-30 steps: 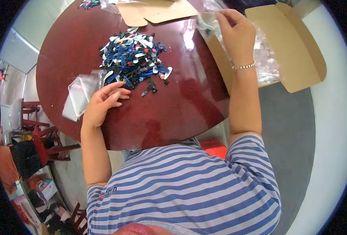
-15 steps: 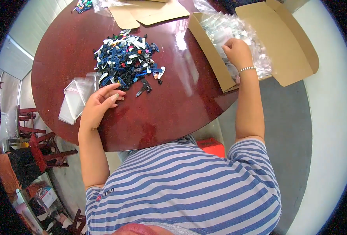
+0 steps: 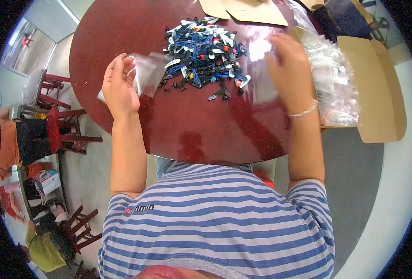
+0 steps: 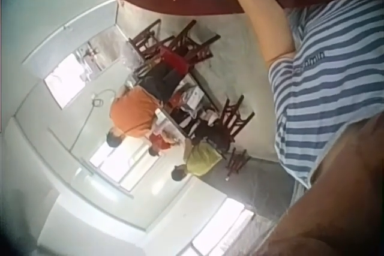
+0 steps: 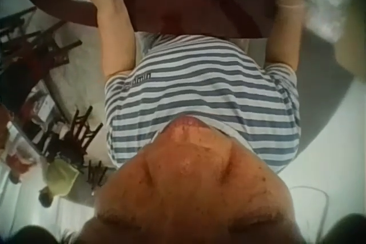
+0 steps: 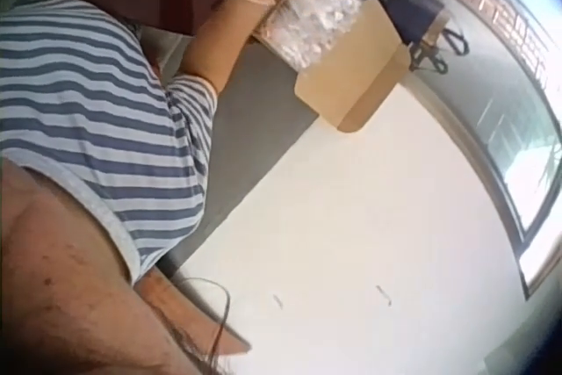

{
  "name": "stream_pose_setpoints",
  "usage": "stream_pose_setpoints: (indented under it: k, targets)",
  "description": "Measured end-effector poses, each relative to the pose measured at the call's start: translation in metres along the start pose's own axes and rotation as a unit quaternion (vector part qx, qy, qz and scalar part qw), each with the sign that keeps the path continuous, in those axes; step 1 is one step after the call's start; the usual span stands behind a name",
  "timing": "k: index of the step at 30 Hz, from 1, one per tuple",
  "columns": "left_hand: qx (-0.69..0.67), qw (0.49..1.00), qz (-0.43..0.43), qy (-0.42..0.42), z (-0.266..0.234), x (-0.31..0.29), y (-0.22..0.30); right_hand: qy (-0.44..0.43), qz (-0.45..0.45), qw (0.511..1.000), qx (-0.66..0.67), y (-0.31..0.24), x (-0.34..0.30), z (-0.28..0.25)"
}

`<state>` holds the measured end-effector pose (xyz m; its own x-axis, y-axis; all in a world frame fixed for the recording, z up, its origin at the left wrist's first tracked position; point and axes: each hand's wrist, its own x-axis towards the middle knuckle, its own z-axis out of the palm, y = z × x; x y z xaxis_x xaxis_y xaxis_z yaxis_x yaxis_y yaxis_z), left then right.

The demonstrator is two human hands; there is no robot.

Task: The person packages hair clips by hand, picking them up from a pile and placing them into a plastic bag. Once the bag is filled, the person seals it and places it into a cardboard box.

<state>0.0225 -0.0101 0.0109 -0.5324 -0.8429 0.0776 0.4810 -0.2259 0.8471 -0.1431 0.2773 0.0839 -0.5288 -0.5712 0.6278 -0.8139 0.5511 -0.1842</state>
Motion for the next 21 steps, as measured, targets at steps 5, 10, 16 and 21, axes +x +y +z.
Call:
stream_pose_setpoints:
  k: [5, 10, 16, 21]
  targets:
    - [-0.005, 1.0, 0.004, 0.011, 0.001, 0.005, -0.003, -0.101, -0.244, 0.955, 0.133, -0.088, 0.003, 0.094]
    - [0.076, 0.997, -0.02, -0.024, 0.004, 0.002, -0.012, -0.098, -0.273, 0.957, 0.028, -0.119, 0.016, 0.156]
    - [0.153, 0.985, 0.012, -0.083, 0.003, -0.001, -0.016, -0.063, -0.278, 0.955, 0.083, -0.098, 0.016, 0.144]
    - [0.402, 0.847, 0.166, -0.305, 0.018, -0.022, -0.003, -0.067, -0.207, 0.959, 0.181, -0.075, 0.025, 0.114]
